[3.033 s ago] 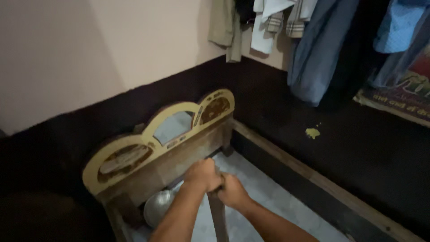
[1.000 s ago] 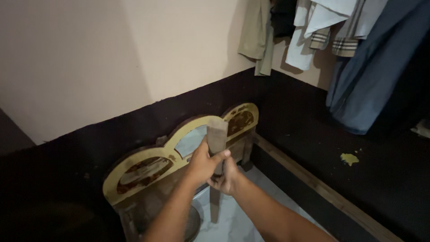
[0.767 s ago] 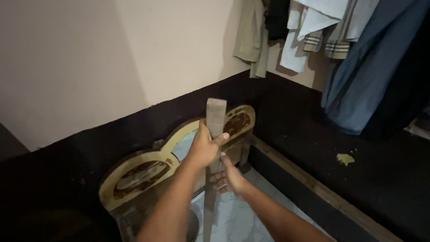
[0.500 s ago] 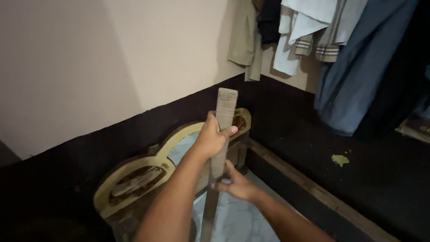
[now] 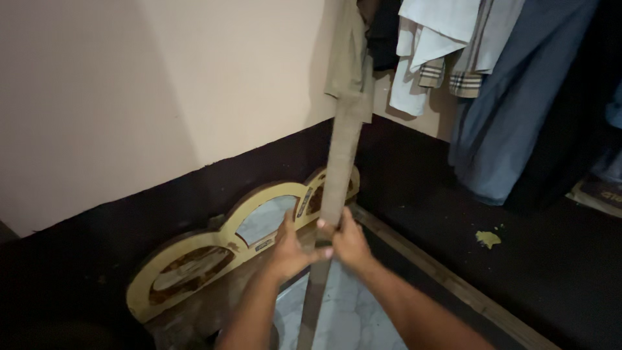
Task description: The person repeatedly places wooden slats across the frame of a bed, aligning each slat between the side rails. The person handles each slat one at a time, positioning it across the frame and adjusting its placement.
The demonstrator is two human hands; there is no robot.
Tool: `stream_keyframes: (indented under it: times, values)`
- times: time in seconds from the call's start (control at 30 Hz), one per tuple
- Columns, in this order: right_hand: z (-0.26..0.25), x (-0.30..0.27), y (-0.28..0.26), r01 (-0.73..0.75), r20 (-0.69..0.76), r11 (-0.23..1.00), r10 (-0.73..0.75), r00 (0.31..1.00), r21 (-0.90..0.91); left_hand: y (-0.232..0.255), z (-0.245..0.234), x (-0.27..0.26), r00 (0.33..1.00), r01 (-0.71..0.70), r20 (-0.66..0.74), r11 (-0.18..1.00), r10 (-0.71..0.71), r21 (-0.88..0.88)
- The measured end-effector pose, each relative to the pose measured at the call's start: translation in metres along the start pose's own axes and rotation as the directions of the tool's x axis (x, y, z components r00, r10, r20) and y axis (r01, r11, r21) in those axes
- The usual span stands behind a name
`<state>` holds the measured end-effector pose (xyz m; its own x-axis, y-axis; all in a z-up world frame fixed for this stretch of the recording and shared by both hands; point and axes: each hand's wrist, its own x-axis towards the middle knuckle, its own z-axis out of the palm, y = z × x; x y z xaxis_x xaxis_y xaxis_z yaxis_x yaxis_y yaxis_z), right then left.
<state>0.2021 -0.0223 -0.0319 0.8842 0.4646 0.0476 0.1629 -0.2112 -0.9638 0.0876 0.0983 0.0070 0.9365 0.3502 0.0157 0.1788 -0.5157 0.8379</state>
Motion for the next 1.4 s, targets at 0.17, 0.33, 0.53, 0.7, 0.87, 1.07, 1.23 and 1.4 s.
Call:
stream_keyframes:
  times: [0.17,0.33,0.53,0.7,0.87,1.07,1.23,1.4]
  values:
    - [-0.029,0.01,-0.054,0.011,-0.118,0.997,-0.019,0.993,-0.07,-0.044,0.037,-0.007,0.989,0.143,-0.016,0.947,-0.144,0.286]
    - [-0.051,0.017,-0.086,-0.011,-0.171,1.0,0.016,0.985,0.029,-0.062,0.067,0.007,0.991,0.131,-0.085,0.888,-0.104,0.44]
    - [-0.084,0.019,-0.087,-0.025,-0.175,0.976,0.064,0.983,0.214,-0.063,0.077,0.018,0.989,0.096,-0.141,0.875,-0.032,0.474]
    - [-0.099,0.027,-0.081,-0.064,-0.16,0.949,0.117,0.98,0.308,-0.044,0.068,0.02,0.993,0.107,-0.088,0.878,-0.074,0.466]
    - [-0.104,0.039,-0.075,-0.017,-0.196,0.928,0.097,0.976,0.372,-0.032,0.05,0.025,0.998,0.058,-0.06,0.893,-0.035,0.446]
    - [-0.091,0.054,-0.043,0.165,-0.392,0.986,-0.155,0.907,-0.007,-0.024,0.039,0.035,0.997,0.058,-0.071,0.831,-0.022,0.554]
    - [-0.071,0.041,-0.037,0.399,-0.375,0.841,-0.525,0.764,-0.364,-0.004,0.023,0.038,0.989,0.148,-0.079,0.776,-0.126,0.614]
    - [-0.054,0.004,-0.066,0.157,-0.024,0.571,-0.296,0.955,-0.806,0.012,0.013,0.031,0.984,0.171,-0.069,0.76,-0.164,0.627]
